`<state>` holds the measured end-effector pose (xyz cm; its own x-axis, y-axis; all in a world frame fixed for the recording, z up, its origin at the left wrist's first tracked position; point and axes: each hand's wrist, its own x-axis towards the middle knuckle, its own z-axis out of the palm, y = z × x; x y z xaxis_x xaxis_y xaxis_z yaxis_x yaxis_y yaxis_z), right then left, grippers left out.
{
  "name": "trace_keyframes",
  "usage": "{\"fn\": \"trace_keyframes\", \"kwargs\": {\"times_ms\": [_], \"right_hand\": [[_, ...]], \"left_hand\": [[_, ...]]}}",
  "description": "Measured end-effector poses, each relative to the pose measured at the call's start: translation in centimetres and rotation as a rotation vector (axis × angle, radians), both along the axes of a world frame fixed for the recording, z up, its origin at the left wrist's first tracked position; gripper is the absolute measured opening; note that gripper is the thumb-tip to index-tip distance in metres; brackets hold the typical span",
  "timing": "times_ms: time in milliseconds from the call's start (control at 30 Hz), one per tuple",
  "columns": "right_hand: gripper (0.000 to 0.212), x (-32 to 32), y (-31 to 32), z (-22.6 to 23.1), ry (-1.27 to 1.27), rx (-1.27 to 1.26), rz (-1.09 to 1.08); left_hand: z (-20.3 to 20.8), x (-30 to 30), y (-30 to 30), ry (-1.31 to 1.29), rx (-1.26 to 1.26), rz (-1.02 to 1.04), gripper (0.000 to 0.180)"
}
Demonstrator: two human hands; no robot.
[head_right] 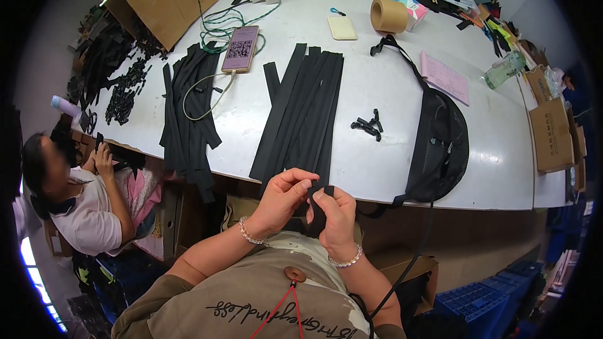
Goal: Assembling plastic buckles and adjustment clips onto black fabric bag straps.
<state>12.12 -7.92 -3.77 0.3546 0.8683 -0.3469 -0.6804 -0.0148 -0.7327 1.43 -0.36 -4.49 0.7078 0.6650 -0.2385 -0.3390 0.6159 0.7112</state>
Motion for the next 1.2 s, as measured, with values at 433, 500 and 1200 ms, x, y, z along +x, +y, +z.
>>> {"fn": "trace_keyframes", "kwargs": {"times_ms": [433, 500, 1200], "right_hand": [[0.011, -0.21, 0.08, -0.15, -0.022, 0.026, -0.035], [0.011, -0.26, 0.09, -0.15, -0.031, 0.029, -0.036], [0.013, -0.05, -0.12, -0.05, -0.039, 0.058, 0.0]], "left_hand": [[0.1, -0.02, 0.24, 0.035, 0.101, -0.017, 0.013], [-0.05, -0.05, 0.25, 0.044, 0.127, -0.014, 0.014], [0.35, -0.56, 0.37, 0.073, 0.183, -0.126, 0.022]]}}
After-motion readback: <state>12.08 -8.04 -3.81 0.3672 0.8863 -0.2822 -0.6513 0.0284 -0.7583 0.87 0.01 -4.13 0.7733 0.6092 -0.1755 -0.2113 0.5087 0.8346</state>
